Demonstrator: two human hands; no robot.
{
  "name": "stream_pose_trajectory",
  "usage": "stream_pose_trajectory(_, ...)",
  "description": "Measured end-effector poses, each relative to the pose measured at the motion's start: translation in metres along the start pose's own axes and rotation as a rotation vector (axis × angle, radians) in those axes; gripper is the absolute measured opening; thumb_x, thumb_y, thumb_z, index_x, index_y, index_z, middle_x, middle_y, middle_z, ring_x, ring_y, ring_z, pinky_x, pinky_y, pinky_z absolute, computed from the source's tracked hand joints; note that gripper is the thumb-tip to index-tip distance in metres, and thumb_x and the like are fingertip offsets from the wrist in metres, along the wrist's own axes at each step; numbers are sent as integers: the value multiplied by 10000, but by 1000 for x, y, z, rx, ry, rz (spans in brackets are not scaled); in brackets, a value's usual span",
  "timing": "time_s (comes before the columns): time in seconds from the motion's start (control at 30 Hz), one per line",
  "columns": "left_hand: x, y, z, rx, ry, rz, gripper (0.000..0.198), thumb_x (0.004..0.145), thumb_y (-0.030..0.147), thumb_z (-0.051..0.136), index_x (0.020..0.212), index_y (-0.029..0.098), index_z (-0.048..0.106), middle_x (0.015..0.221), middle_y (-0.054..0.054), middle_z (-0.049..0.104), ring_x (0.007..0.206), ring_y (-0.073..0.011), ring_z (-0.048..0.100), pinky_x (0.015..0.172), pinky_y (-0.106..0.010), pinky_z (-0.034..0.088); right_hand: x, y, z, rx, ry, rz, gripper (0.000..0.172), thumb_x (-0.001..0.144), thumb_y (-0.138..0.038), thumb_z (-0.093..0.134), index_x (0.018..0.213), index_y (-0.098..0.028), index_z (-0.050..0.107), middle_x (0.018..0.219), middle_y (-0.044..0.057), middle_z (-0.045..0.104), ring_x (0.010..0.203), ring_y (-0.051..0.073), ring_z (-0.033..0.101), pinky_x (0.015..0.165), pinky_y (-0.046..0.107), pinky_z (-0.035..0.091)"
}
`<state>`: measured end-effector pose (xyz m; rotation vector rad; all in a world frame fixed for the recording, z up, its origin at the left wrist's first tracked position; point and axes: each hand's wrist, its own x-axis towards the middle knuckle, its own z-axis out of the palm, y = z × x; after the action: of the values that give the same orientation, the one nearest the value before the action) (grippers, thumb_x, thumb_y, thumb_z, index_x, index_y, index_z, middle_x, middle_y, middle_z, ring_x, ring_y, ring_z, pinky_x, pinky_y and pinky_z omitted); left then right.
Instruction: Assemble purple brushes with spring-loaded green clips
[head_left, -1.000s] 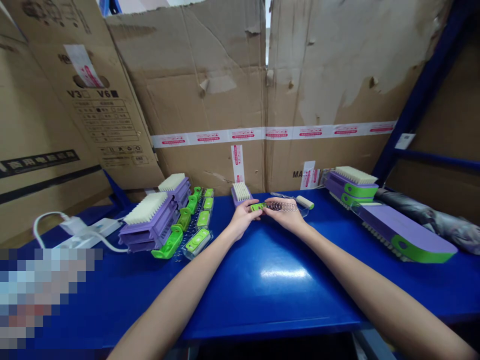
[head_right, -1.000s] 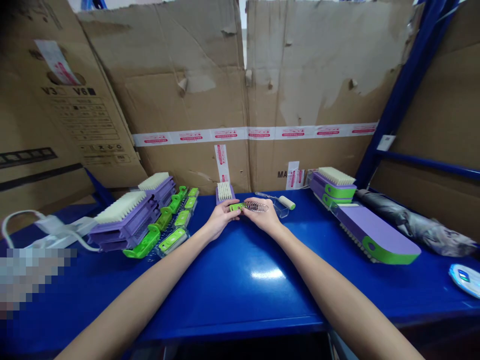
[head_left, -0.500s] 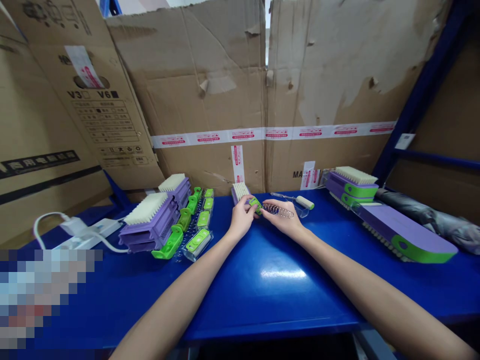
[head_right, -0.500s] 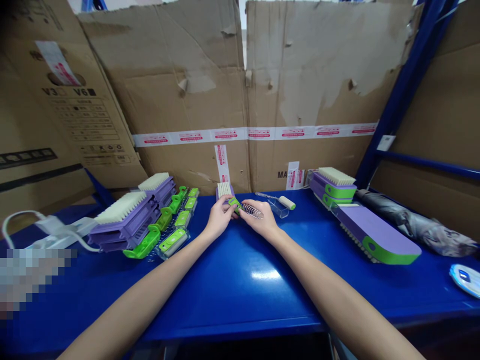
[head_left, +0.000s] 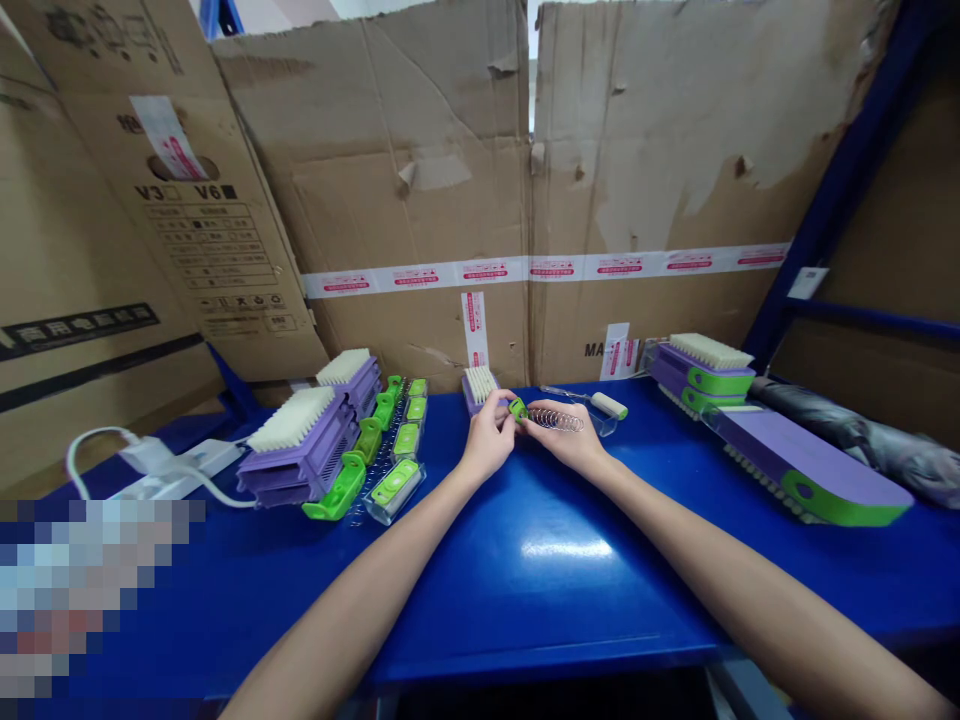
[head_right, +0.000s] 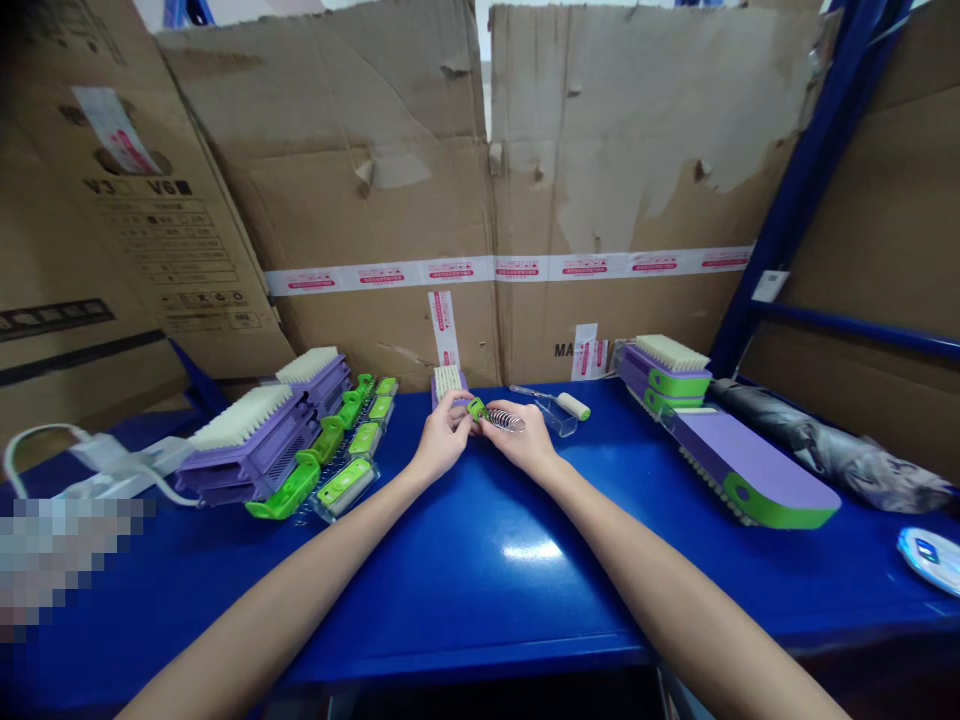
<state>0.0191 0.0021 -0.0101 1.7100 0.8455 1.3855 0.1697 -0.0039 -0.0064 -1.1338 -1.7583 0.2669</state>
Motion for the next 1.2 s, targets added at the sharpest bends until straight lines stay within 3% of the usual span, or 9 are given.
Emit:
stream_pose_trajectory(0.3,0,5,-2,163,62,-2,209,830,175,505,1023,213,576,651,19,651,565,-124,614,610,-217,464,-2,-2,2,38,-16,3,192,728,-245,646,901,-203,721,842,29,744,745,192,703,697,271,545)
stream_pose_trajectory(0.5,-1,1,-2,212,42,-16,267,824,179,498,1074,218,584,578,34,609,483,-111,551,540,-213,431,-3,2,4,66,-31,20,217,730,-265,645,917,-185,717,846,44,743,727,192,701,678,271,548)
stream_pose_trajectory(0.67,1,-4,-1,87,33,-63,281,739,104,543,998,195,601,611,35,606,550,-102,586,550,-194,453,-1,4,4,56,-36,14,203,721,-267,652,898,-193,720,838,42,744,720,194,700,663,269,548)
stream_pose_trajectory(0.9,7,-3,-2,-97,124,-296,99,711,81,614,801,117,630,670,-24,665,561,-111,628,491,-194,488,-1,1,2,10,-120,37,190,717,-243,657,891,-208,726,840,39,744,720,190,698,666,261,547)
stream_pose_trajectory(1.2,6,-5,-2,-165,106,-297,240,597,97,767,810,115,659,706,-24,679,614,-111,635,504,-188,513,1,6,0,15,-166,21,173,727,-237,647,877,-205,729,818,38,743,703,190,697,620,248,537)
